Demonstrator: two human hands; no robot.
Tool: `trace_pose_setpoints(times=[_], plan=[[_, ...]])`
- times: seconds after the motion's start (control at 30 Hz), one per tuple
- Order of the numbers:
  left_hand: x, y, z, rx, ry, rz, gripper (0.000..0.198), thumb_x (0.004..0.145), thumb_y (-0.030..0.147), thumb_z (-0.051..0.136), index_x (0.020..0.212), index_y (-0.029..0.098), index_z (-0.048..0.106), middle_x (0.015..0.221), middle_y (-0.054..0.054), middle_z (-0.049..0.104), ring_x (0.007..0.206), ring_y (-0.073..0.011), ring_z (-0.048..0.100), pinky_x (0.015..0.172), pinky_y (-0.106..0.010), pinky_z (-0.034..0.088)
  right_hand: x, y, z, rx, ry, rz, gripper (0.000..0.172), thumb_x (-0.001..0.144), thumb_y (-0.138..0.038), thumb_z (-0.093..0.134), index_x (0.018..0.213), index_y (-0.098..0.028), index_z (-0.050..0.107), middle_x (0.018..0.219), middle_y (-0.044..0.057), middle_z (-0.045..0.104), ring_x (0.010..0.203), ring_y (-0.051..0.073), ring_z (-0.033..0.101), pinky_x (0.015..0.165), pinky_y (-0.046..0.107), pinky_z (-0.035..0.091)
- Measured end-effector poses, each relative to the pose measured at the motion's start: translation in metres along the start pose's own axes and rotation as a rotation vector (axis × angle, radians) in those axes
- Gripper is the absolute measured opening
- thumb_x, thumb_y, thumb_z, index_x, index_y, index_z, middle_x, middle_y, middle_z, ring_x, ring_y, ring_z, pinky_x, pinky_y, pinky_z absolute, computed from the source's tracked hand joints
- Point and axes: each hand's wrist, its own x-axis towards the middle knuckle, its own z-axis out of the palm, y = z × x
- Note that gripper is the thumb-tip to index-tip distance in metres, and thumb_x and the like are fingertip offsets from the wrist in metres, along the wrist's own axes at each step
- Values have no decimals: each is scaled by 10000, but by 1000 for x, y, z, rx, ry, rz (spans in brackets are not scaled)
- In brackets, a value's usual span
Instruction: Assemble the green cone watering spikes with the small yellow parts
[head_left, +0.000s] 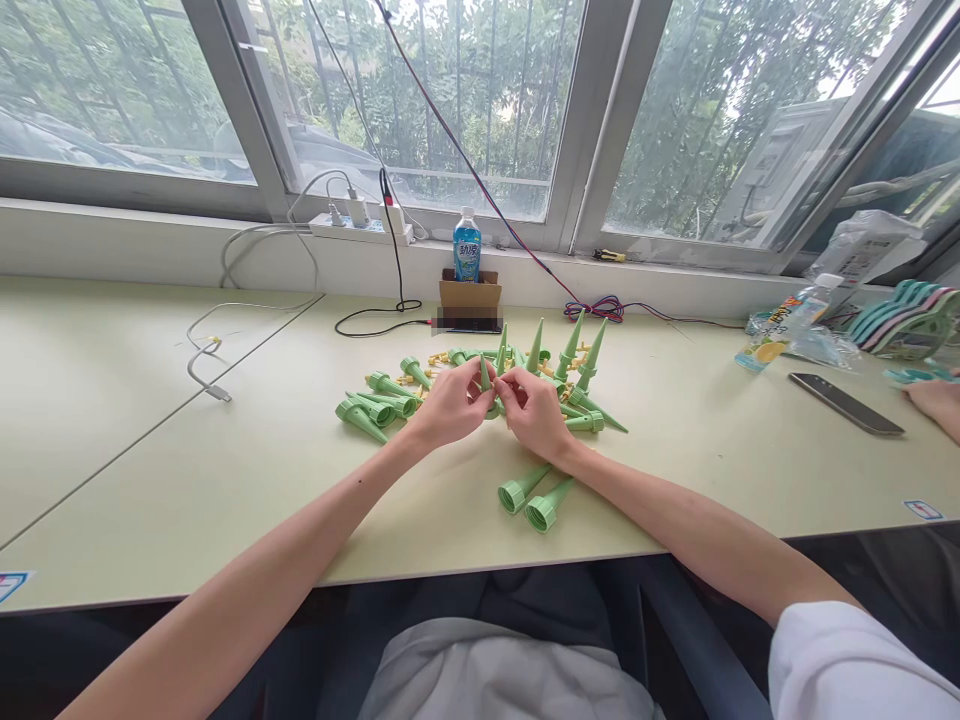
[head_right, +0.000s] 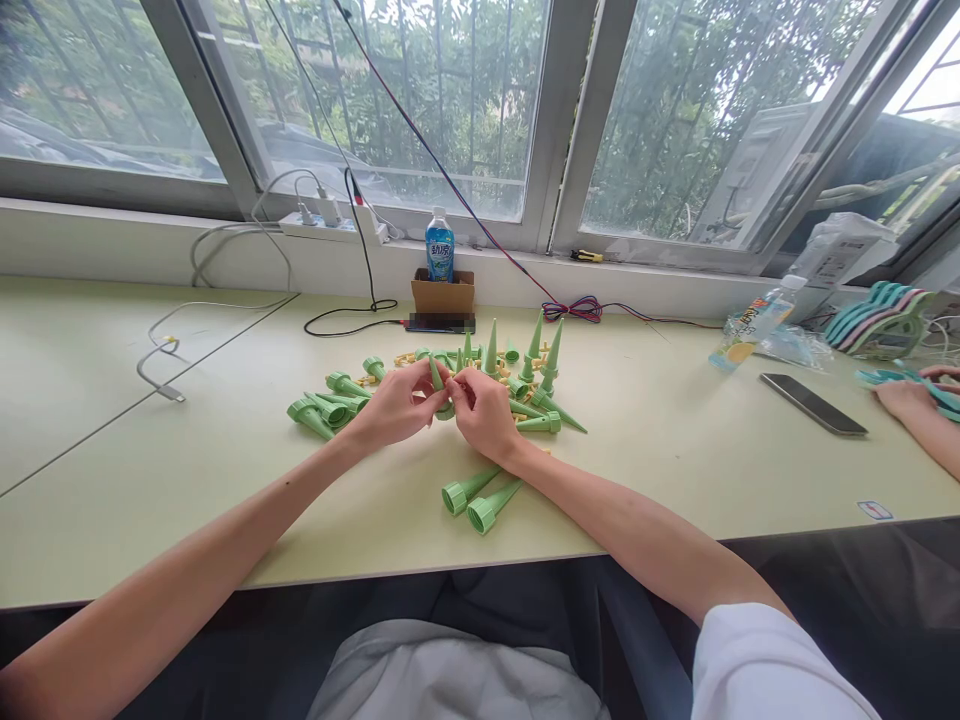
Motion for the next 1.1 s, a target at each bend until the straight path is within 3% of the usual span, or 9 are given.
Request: trace_pose_setpoints(times=[1.1], plan=[[-1,1,0,57,-9,-32,92,804,233,539,877,191,575,679,18,605,558,-118,538,565,-249,436,0,-3,-1,17,-24,9,251,939,-366,481,776,-189,554,608,-12,523,542,127,452,539,245,357]])
